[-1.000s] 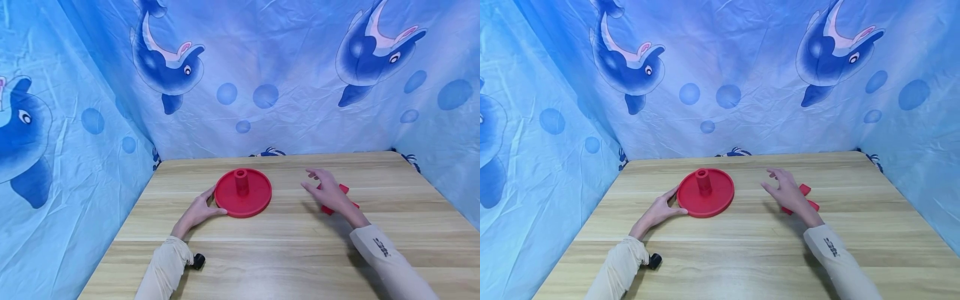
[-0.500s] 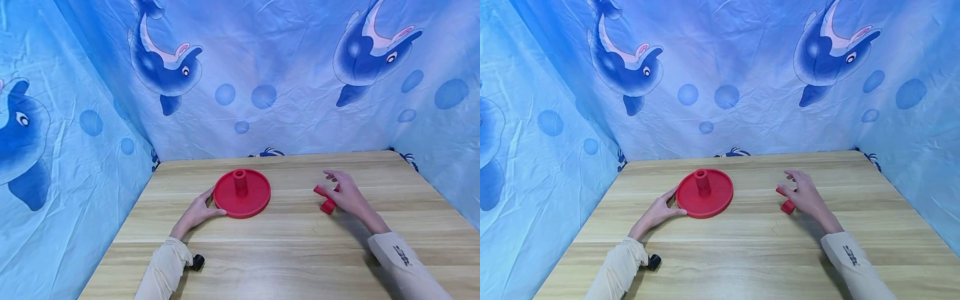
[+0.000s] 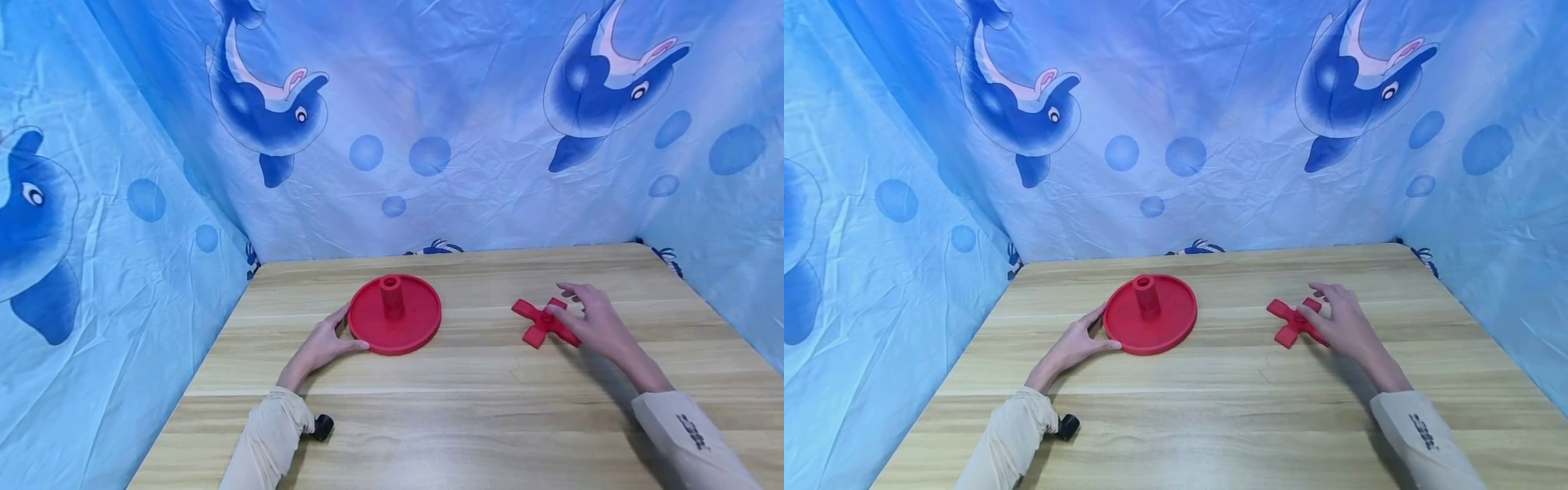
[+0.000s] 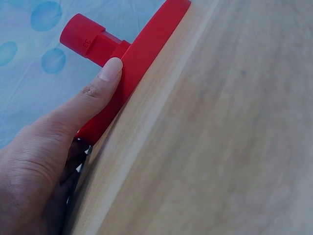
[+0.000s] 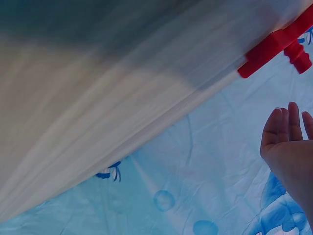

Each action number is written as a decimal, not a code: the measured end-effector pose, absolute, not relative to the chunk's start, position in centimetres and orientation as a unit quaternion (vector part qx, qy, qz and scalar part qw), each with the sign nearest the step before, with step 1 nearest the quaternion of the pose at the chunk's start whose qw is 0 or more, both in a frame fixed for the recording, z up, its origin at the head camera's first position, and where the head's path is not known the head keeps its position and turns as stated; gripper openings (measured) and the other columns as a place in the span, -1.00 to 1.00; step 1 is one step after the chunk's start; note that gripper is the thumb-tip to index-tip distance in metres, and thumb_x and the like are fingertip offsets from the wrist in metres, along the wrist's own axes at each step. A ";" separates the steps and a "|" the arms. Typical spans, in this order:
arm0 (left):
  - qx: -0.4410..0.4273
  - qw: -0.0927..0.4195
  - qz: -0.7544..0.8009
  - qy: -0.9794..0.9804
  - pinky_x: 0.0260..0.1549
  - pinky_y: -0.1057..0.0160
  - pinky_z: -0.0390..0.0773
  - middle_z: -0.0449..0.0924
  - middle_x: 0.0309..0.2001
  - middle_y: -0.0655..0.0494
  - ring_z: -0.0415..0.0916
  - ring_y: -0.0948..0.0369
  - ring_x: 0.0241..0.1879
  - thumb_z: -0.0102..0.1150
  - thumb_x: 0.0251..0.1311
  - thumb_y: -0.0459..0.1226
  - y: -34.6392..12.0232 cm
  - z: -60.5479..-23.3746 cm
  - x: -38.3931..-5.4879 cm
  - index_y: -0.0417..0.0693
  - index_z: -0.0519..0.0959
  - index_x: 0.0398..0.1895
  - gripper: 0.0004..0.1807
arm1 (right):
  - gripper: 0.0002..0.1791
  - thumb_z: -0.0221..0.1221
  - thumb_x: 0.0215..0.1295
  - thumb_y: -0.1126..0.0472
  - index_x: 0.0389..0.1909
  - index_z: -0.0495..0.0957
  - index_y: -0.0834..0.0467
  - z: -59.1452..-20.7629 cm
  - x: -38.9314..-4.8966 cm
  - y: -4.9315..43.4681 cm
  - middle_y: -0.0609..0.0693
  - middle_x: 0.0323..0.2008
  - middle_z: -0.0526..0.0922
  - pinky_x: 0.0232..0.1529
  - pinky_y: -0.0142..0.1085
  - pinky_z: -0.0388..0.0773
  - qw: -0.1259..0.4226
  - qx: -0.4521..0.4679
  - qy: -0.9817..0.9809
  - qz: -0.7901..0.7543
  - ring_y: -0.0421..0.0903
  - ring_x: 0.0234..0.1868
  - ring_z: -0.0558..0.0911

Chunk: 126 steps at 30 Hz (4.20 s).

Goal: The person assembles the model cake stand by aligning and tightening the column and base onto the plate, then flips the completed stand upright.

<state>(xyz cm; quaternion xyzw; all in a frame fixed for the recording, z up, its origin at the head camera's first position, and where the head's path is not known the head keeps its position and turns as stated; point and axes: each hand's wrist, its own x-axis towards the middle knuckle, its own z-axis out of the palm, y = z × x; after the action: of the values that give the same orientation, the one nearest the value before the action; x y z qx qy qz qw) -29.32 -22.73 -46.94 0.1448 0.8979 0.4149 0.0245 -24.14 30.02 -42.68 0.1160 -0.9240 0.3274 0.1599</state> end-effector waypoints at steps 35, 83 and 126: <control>0.140 0.030 0.414 0.899 0.34 -0.14 0.40 0.21 0.56 -0.01 0.10 -0.06 0.54 0.61 -0.04 0.16 -22.6 -46.6 -29.2 0.07 0.12 0.67 0.24 | -0.21 0.37 0.37 -0.06 0.33 0.44 0.48 -45.5 -21.8 33.2 0.50 0.26 0.39 0.10 0.46 0.41 0.053 0.094 -0.966 0.235 0.46 0.23 0.34; 0.135 0.031 0.414 0.900 0.38 -0.16 0.34 0.20 0.56 -0.03 0.07 -0.07 0.55 0.61 -0.04 0.16 -22.7 -46.6 -29.1 0.05 0.14 0.66 0.24 | -0.54 0.41 0.28 0.32 0.10 0.58 0.52 -45.2 -22.7 30.4 0.28 -0.20 0.53 -0.27 -0.01 0.46 0.203 0.099 -0.951 0.210 0.15 -0.20 0.42; 0.142 0.022 0.418 0.897 0.36 -0.15 0.37 0.24 0.55 0.01 0.11 -0.05 0.54 0.61 -0.06 0.17 -22.6 -46.8 -28.9 0.06 0.17 0.65 0.23 | -0.57 0.51 0.04 0.47 -0.01 0.68 0.41 -43.4 -25.2 24.8 0.18 -0.29 0.61 -0.30 -0.38 0.43 0.365 0.186 -0.855 0.319 0.03 -0.25 0.51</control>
<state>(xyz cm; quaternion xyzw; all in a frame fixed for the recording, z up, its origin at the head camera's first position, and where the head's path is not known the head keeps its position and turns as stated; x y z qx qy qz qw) -28.85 -22.65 -46.82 0.1424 0.8968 0.4183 0.0218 -25.18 24.78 -43.40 0.1860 -0.8547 0.3186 0.3653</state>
